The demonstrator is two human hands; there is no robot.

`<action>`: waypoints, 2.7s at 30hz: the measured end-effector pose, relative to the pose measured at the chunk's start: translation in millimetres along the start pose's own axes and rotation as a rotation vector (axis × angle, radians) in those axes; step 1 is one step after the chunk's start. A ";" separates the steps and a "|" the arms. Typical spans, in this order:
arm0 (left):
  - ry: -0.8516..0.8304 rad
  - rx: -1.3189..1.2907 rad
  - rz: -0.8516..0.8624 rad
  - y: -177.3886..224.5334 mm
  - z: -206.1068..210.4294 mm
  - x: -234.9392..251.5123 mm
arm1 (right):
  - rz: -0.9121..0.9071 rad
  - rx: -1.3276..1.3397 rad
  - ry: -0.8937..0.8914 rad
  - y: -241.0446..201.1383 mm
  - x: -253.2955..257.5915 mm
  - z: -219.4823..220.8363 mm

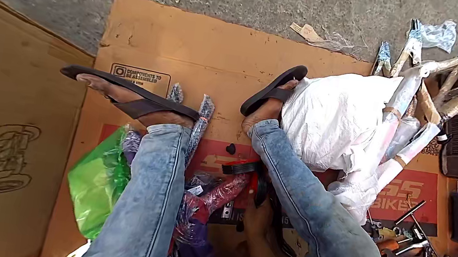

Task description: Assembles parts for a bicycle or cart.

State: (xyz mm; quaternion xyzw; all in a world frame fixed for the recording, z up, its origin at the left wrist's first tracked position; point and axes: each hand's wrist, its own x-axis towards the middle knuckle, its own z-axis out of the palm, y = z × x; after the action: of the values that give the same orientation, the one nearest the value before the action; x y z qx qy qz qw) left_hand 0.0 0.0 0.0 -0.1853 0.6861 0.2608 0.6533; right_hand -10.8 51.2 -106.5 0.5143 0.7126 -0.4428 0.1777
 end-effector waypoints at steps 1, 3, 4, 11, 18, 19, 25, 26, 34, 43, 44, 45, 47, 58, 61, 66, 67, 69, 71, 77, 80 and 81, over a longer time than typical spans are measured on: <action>-0.019 -0.088 -0.004 -10.3 1.8 19.2 | 0.028 0.073 -0.045 -10.6 11.7 -2.3; -0.027 -0.209 0.024 -37.1 12.3 70.7 | 0.148 0.283 -0.182 -30.6 30.7 -6.4; 0.008 -0.227 0.050 -52.8 20.1 103.4 | 0.210 0.386 -0.260 -39.2 36.3 -7.8; 0.317 -0.506 0.211 -53.2 8.4 155.9 | 0.124 0.168 -0.373 -29.6 41.8 -8.0; 0.275 -0.532 0.272 -62.1 0.7 154.8 | 0.066 -0.215 0.091 11.3 0.7 -32.6; 0.296 -0.577 0.284 -63.0 8.4 154.1 | 0.121 -0.265 0.083 20.1 0.6 -33.8; 0.448 -0.329 0.430 -61.8 19.7 145.7 | 0.073 -0.359 0.118 57.5 -0.3 -25.4; 0.469 -0.280 0.432 -63.7 21.3 144.7 | 0.071 -0.403 0.115 60.0 -2.1 -24.9; 0.545 -0.455 0.506 -71.9 42.0 133.9 | 0.170 -0.551 0.195 74.1 -6.5 -28.1; 0.476 -0.506 0.458 -72.0 24.3 113.3 | 0.230 -0.387 0.207 42.5 -30.0 -42.9; 0.488 -0.451 0.437 -73.3 25.4 113.6 | 0.210 -0.379 0.193 43.6 -33.5 -42.5; 0.511 -0.365 0.404 -74.4 26.6 115.9 | 0.167 -0.348 0.216 49.5 -34.9 -37.5; 0.575 -0.187 0.329 -77.2 27.7 117.6 | 0.094 -0.206 0.260 53.7 -41.5 -26.5; 0.829 -0.173 0.270 -105.3 24.7 149.1 | -0.561 0.579 -0.016 -15.1 -122.1 -96.5; 0.751 0.032 0.410 -71.8 13.6 123.8 | -0.671 0.685 -0.177 -31.1 -99.3 -161.0; 1.112 0.293 0.884 -14.8 -11.2 108.6 | -0.468 0.903 -0.379 -34.7 -67.4 -195.1; 1.203 0.314 0.931 -4.3 -22.0 105.7 | -0.451 0.909 -0.424 -35.4 -67.4 -189.8; 1.275 0.353 0.929 16.0 -55.3 99.0 | -0.451 0.887 -0.522 -40.7 -67.7 -177.0; 1.220 0.362 0.821 32.4 -97.6 96.8 | -0.488 0.830 -0.610 -44.2 -69.1 -168.4; 0.985 0.490 0.366 58.1 -174.6 120.2 | -0.559 0.825 -0.693 -44.3 -67.8 -165.9; 0.966 0.606 0.292 64.6 -168.0 135.7 | -0.513 0.931 -0.748 -44.6 -66.7 -166.5; 0.978 0.599 0.280 66.0 -167.9 136.9 | -0.507 0.967 -0.763 -45.0 -67.7 -166.2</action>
State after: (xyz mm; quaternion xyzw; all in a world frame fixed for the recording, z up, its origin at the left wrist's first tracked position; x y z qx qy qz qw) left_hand -184.2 -36.4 -126.7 0.0007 0.9694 0.0239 0.2443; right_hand 10.4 144.1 52.2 0.1600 0.4197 -0.8917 0.0569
